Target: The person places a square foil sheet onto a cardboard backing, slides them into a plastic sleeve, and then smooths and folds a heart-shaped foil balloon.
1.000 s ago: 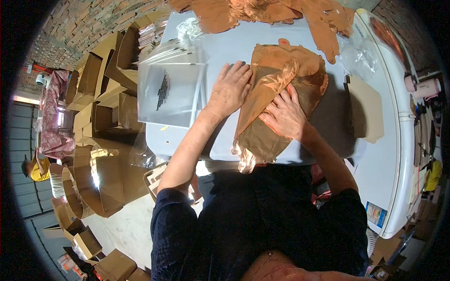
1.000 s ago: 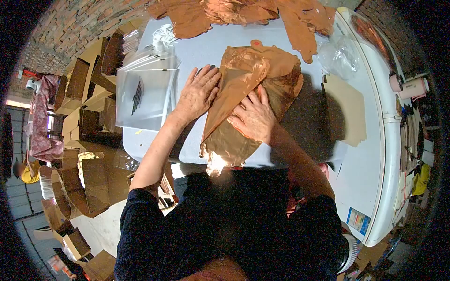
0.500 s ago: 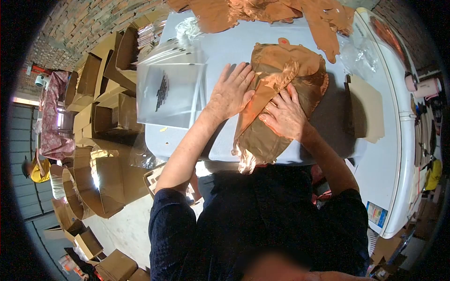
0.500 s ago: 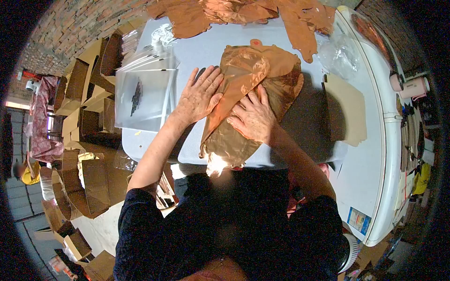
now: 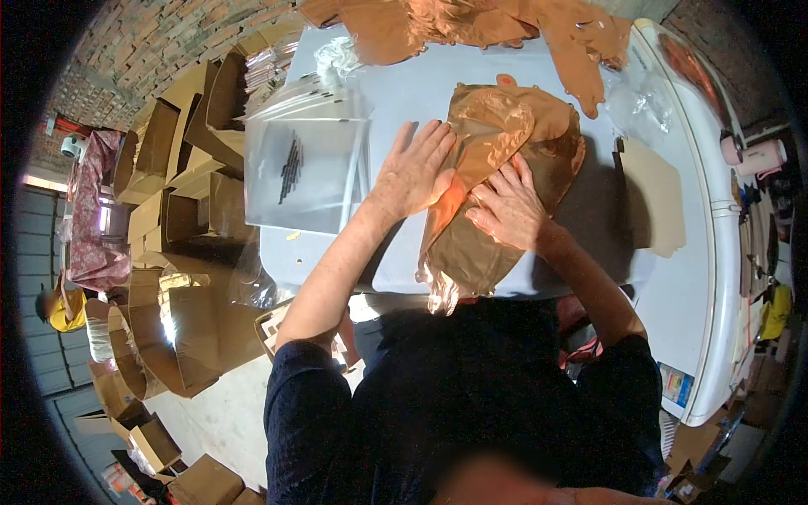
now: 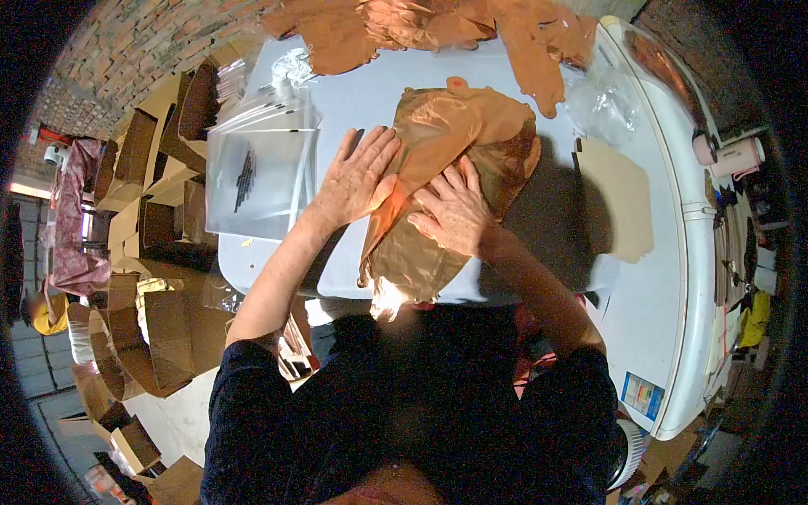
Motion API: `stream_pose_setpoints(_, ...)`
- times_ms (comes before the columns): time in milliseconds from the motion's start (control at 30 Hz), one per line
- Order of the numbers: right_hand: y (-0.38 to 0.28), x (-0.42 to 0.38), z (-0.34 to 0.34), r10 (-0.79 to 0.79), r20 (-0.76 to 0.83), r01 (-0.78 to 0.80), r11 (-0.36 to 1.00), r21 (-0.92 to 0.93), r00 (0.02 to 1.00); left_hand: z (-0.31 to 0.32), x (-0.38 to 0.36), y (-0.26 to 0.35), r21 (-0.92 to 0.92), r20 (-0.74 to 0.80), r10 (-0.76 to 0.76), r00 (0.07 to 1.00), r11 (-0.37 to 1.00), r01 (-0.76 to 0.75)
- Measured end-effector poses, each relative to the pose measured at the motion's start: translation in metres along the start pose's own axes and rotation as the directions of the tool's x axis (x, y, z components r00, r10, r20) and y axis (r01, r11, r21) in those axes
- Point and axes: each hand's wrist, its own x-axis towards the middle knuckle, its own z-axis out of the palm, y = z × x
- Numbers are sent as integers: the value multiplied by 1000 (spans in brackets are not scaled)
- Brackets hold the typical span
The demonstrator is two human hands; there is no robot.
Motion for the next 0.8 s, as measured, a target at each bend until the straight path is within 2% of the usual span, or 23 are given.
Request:
stream_pose_setpoints(100,0,2,-4,-47,-158,47,999,-4,986,0,-1,0,-10,-4,0,1000,1000,0)
stream_pose_setpoints(200,14,6,-20,23,-223,21,981,193,975,0,-1,-1,-18,-3,3,1000,1000,-3)
stream_pose_setpoints(267,27,6,-37,301,-181,-234,919,318,936,0,0,-1,-35,-8,-5,1000,999,5)
stream_pose_setpoints(367,35,18,-34,304,-418,-191,937,291,856,-4,0,3,-55,-4,-15,1000,998,14)
stream_pose_setpoints(433,15,46,-34,136,-597,10,972,234,791,-5,1,3,-55,-6,-18,1000,998,17)
stream_pose_setpoints(467,20,54,-28,82,-498,56,965,256,863,-4,0,2,-53,-8,-17,1000,998,16)
stream_pose_setpoints(500,19,60,-25,63,-421,33,975,218,905,-5,1,3,-51,-11,-16,1000,999,15)
stream_pose_setpoints(600,28,77,-14,37,-165,-15,992,129,986,-5,1,3,-73,-5,-22,1000,997,21)
stream_pose_setpoints(733,75,84,4,150,-156,-127,981,149,976,-4,1,2,-57,15,-23,1000,998,23)
stream_pose_setpoints(800,87,85,5,147,-167,-114,975,192,975,-4,1,2,-53,16,-23,1000,998,24)
